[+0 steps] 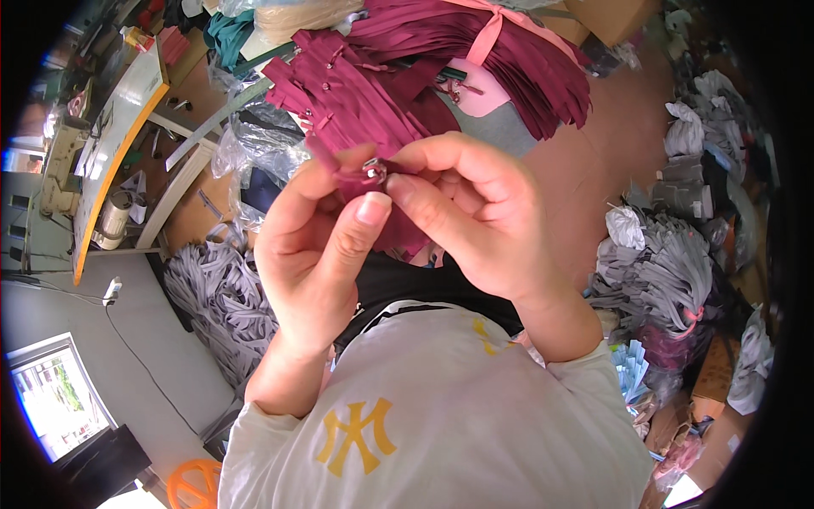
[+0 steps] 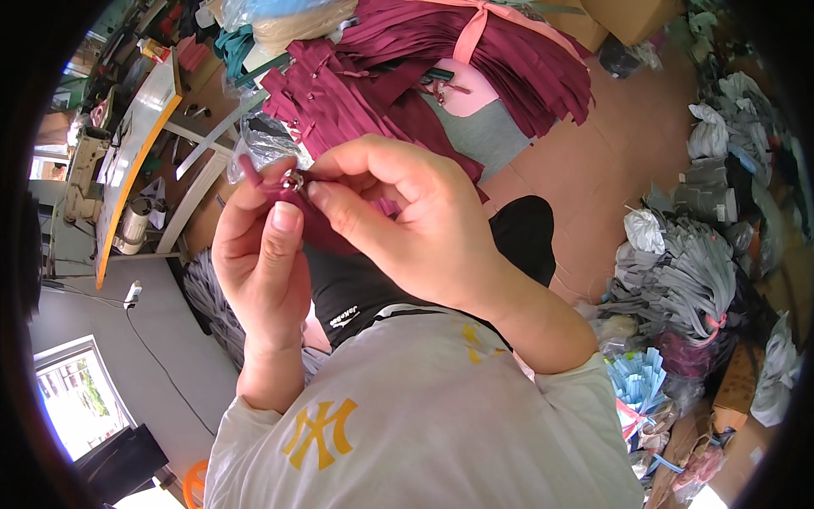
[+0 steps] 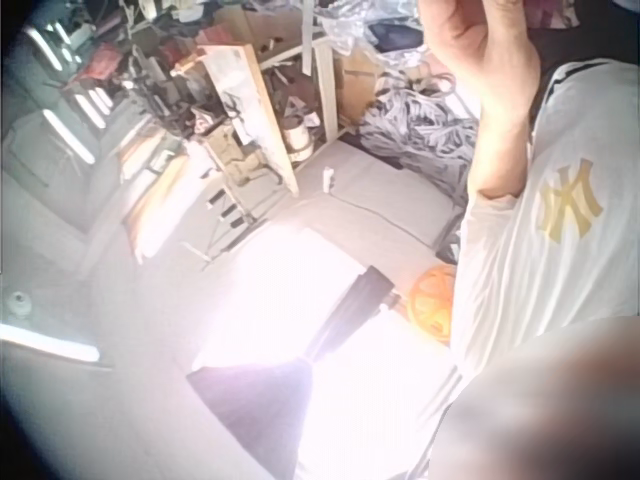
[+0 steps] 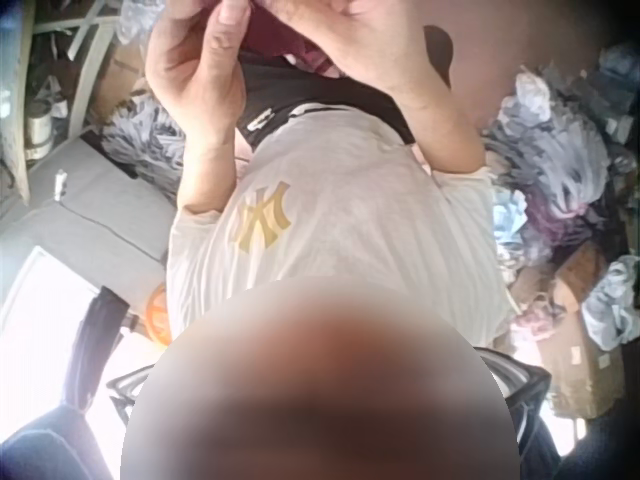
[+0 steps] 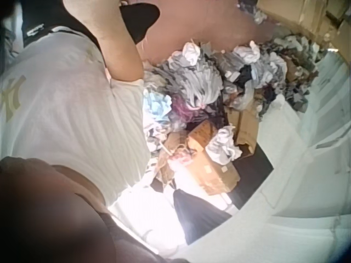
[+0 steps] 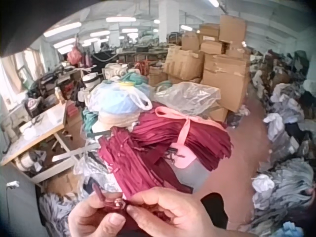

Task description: The recorder is manually installing metal sliders onto lengths of maroon zipper tape.

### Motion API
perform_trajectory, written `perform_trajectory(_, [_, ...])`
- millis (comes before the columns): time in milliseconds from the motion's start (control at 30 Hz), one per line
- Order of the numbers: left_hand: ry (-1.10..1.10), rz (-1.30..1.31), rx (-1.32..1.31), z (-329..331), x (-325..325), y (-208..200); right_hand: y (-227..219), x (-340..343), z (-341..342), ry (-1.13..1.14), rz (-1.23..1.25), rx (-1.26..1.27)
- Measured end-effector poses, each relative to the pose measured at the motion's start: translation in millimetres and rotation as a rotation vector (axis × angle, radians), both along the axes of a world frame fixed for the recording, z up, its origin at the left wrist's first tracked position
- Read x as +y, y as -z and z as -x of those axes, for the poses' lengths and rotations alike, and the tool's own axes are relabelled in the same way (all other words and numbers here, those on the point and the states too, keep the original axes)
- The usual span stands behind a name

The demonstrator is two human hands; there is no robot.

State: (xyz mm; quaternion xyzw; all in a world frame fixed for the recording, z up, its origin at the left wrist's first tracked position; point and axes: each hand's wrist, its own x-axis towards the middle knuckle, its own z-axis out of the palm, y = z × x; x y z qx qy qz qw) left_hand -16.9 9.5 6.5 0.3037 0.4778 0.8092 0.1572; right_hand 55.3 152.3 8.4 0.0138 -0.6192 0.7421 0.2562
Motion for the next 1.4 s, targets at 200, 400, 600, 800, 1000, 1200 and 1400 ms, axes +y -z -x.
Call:
perform_trajectory(200, [0.054, -0.095, -0.376, 3, -4, -1, -9, -1, -6, -0.020, 0.007, -0.088])
perform_trajectory(400, [0.135, -0.148, -0.574, 6, -9, 5, -19, 4, -8, -0.069, -0.073, -0.185])
perform_trajectory(600, [0.133, -0.092, -0.371, 9, -11, 10, -23, 12, -4, -0.065, -0.281, -0.124])
perform_trajectory(800, [0.102, -0.095, -0.291, 10, -11, 15, -26, 16, -3, -0.100, -0.301, -0.147])
perform_trajectory(1000, [0.101, -0.079, -0.246, 10, -11, 13, -28, 16, -2, -0.098, -0.308, -0.145])
perform_trajectory(1200, [0.080, -0.033, -0.120, 10, -12, 10, -29, 24, -3, -0.139, -0.445, -0.155])
perform_trajectory(1400, [0.056, 0.104, 0.088, 15, -15, 7, -32, 26, -4, -0.103, -0.618, -0.138])
